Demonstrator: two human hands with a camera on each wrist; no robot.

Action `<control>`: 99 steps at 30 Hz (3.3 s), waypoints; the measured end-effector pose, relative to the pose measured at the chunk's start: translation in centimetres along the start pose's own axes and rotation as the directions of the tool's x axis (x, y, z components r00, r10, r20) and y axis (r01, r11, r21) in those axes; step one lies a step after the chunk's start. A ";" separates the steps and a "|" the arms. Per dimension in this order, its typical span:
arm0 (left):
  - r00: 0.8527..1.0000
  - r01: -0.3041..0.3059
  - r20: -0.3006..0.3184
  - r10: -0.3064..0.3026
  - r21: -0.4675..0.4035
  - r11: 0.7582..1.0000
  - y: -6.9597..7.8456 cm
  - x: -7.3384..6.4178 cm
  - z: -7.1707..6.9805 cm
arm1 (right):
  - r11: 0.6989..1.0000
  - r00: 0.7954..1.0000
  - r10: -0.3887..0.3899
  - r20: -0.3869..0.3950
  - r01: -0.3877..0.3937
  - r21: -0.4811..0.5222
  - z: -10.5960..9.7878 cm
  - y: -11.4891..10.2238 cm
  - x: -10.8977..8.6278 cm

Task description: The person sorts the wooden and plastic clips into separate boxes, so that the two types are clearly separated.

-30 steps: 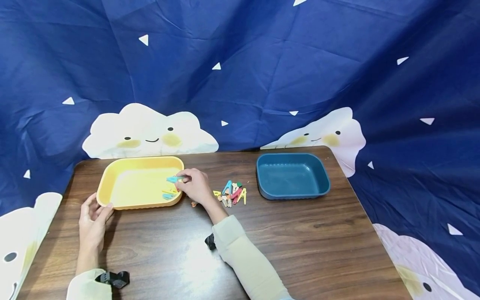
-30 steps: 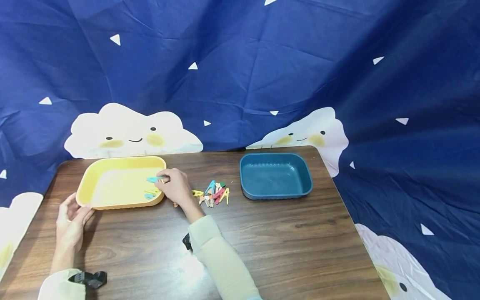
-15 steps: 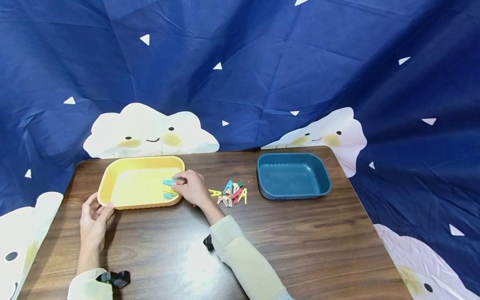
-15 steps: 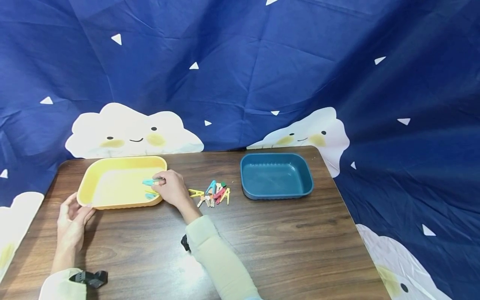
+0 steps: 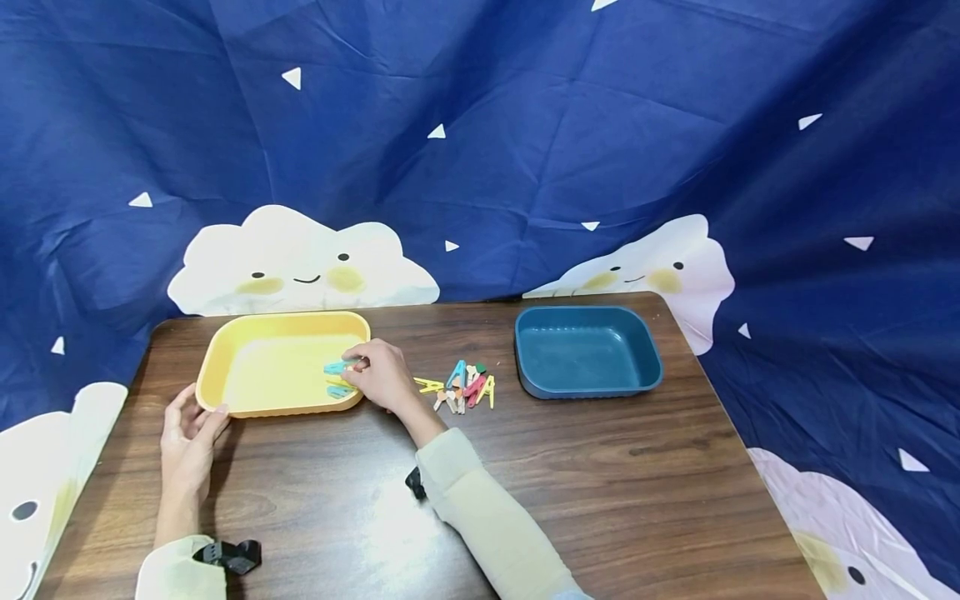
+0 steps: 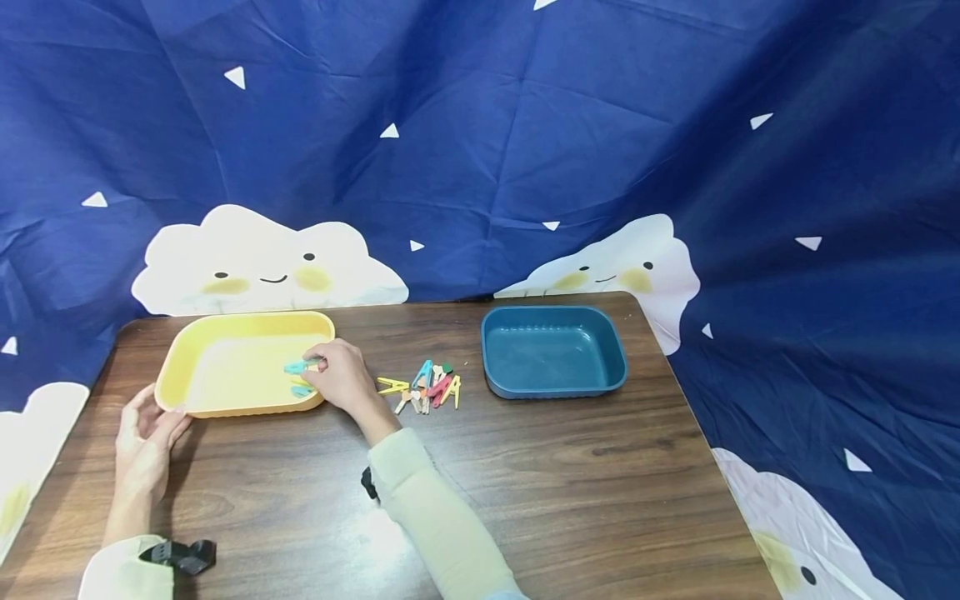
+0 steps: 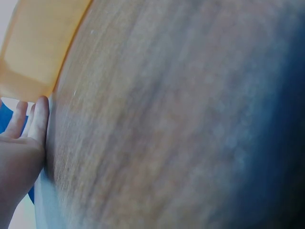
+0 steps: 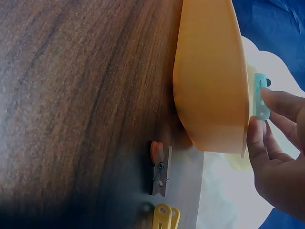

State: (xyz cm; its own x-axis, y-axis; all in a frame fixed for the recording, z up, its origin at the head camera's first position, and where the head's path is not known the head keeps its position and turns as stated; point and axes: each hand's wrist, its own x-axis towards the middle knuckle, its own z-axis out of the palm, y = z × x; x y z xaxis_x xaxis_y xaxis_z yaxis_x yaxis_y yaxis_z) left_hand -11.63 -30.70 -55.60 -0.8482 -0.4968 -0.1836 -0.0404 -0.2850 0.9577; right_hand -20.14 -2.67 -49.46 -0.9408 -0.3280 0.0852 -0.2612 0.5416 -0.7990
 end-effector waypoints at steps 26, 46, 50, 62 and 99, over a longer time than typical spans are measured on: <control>1.000 0.009 0.008 -0.009 0.024 1.000 0.0 0.1 -0.1 | 0.999 0.999 -0.013 0.044 0.011 0.037 0.0 0.2 0.3; 1.000 -0.028 0.008 0.028 0.045 0.999 -0.3 -0.1 -0.1 | 0.968 0.995 0.051 0.089 -0.071 0.241 -1.2 1.5 -0.4; 0.999 -0.034 0.015 0.033 0.045 0.998 -0.4 -0.1 -0.1 | 0.982 0.999 0.005 0.052 -0.014 0.186 -1.5 2.2 -0.3; 0.999 -0.037 0.010 0.037 0.045 0.998 -0.2 -0.1 -0.1 | 0.994 0.999 -0.020 0.033 0.017 0.107 -2.8 4.1 -0.3; 0.999 -0.037 0.010 0.036 0.042 0.998 -0.1 -0.2 -0.1 | 0.989 0.991 0.120 0.064 -0.124 0.075 -5.1 8.3 -2.1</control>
State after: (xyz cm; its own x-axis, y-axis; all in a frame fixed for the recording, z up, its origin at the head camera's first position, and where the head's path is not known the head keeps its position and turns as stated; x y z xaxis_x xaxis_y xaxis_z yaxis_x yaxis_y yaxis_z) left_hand -11.40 -30.66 -55.71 -0.8543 -0.4988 -0.1464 -0.0311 -0.2321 0.9722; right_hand -21.47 6.51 -53.25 -0.9497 -0.3094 -0.0493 -0.1250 0.5183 -0.8460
